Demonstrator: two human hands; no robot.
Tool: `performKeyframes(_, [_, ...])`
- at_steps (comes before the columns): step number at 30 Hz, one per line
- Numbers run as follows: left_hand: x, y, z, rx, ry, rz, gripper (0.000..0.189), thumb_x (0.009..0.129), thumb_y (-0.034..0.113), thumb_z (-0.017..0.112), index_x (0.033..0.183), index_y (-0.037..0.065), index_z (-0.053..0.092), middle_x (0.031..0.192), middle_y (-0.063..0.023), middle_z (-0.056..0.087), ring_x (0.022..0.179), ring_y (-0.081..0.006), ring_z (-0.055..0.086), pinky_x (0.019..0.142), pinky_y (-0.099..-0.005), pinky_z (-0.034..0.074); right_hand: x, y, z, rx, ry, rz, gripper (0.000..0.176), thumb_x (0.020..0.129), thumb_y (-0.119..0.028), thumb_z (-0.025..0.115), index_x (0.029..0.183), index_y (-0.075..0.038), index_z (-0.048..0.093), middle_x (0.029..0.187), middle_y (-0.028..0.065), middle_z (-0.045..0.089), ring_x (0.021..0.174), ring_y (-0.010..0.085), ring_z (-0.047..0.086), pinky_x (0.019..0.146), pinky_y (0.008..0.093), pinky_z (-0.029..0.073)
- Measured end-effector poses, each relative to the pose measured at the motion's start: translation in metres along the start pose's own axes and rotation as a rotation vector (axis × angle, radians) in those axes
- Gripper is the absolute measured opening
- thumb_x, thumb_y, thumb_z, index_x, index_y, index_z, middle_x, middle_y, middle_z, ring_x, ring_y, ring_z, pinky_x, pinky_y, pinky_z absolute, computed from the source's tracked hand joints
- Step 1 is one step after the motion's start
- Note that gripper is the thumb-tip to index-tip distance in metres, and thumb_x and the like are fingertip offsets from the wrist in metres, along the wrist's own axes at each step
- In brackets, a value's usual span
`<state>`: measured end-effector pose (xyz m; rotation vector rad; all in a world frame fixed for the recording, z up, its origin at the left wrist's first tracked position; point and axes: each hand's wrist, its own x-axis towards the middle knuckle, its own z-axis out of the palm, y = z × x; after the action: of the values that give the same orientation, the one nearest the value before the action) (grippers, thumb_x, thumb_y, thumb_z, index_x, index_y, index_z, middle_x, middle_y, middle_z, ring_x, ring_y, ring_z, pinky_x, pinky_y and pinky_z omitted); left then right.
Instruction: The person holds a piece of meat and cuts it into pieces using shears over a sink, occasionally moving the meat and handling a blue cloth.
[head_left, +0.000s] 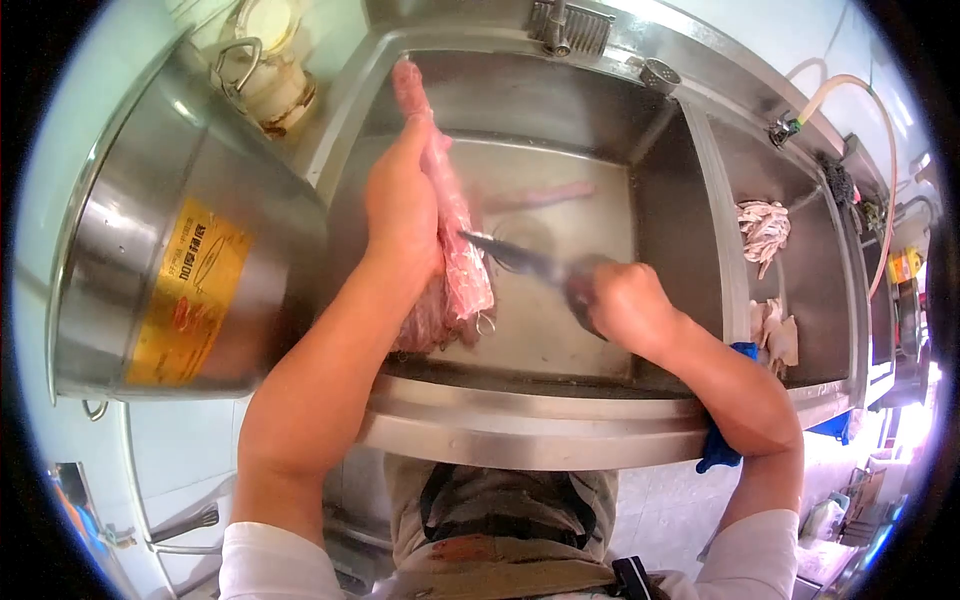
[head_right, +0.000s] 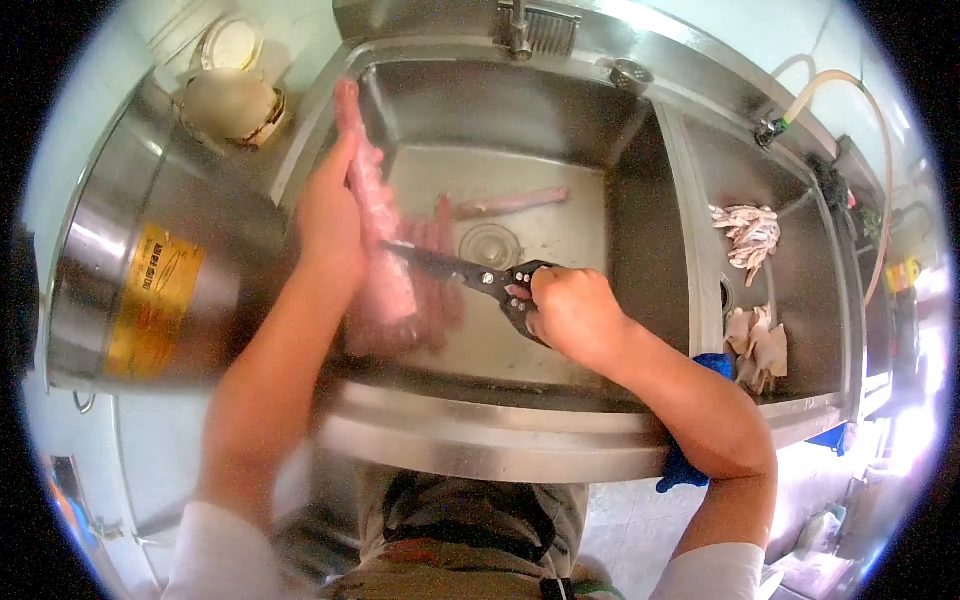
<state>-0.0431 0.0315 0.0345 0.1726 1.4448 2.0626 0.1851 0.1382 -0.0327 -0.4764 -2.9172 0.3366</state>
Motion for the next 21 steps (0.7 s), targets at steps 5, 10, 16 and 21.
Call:
performKeyframes(5, [-0.012, 0.01, 0.002, -0.061, -0.09, -0.105, 0.036, 0.092, 0.039, 0.054, 0.093, 0.004, 0.059, 0.064, -0.0045, 0.052, 0.049, -0.0159, 0.048, 0.045, -0.0301, 0.038, 0.003, -0.003, 0.0, 0.245, 0.012, 0.036, 0.019, 0.071, -0.009, 0.065, 0.082, 0.002, 0.055, 0.073, 0.0213, 0.06, 0.069, 0.0414, 0.061, 0.064, 0.0455, 0.051])
performKeyframes(10, [-0.015, 0.008, 0.005, -0.153, -0.123, -0.124, 0.034, 0.093, 0.038, 0.052, 0.094, 0.005, 0.057, 0.07, -0.0045, 0.051, 0.055, -0.0169, 0.049, 0.046, -0.031, 0.038, 0.002, -0.014, 0.003, 0.104, -0.055, 0.015, 0.031, 0.072, -0.014, 0.066, 0.089, 0.006, 0.05, 0.082, 0.0245, 0.06, 0.075, 0.0422, 0.062, 0.068, 0.0459, 0.052])
performKeyframes(16, [-0.013, 0.001, 0.004, -0.333, -0.161, -0.11, 0.034, 0.094, 0.037, 0.048, 0.09, 0.004, 0.053, 0.069, -0.0048, 0.047, 0.054, -0.0199, 0.046, 0.046, -0.0335, 0.037, -0.004, -0.022, 0.024, 0.152, -0.175, 0.041, 0.029, 0.073, -0.013, 0.066, 0.089, 0.006, 0.051, 0.082, 0.0253, 0.061, 0.076, 0.0432, 0.062, 0.069, 0.0469, 0.052])
performKeyframes(21, [-0.018, 0.001, 0.008, -0.404, -0.149, -0.12, 0.031, 0.095, 0.035, 0.047, 0.089, 0.005, 0.052, 0.062, -0.0026, 0.042, 0.048, -0.0171, 0.042, 0.045, -0.0323, 0.035, -0.002, -0.017, 0.036, 0.272, -0.149, 0.048, 0.022, 0.073, -0.011, 0.064, 0.088, 0.002, 0.055, 0.084, 0.0247, 0.062, 0.076, 0.0421, 0.062, 0.069, 0.048, 0.051])
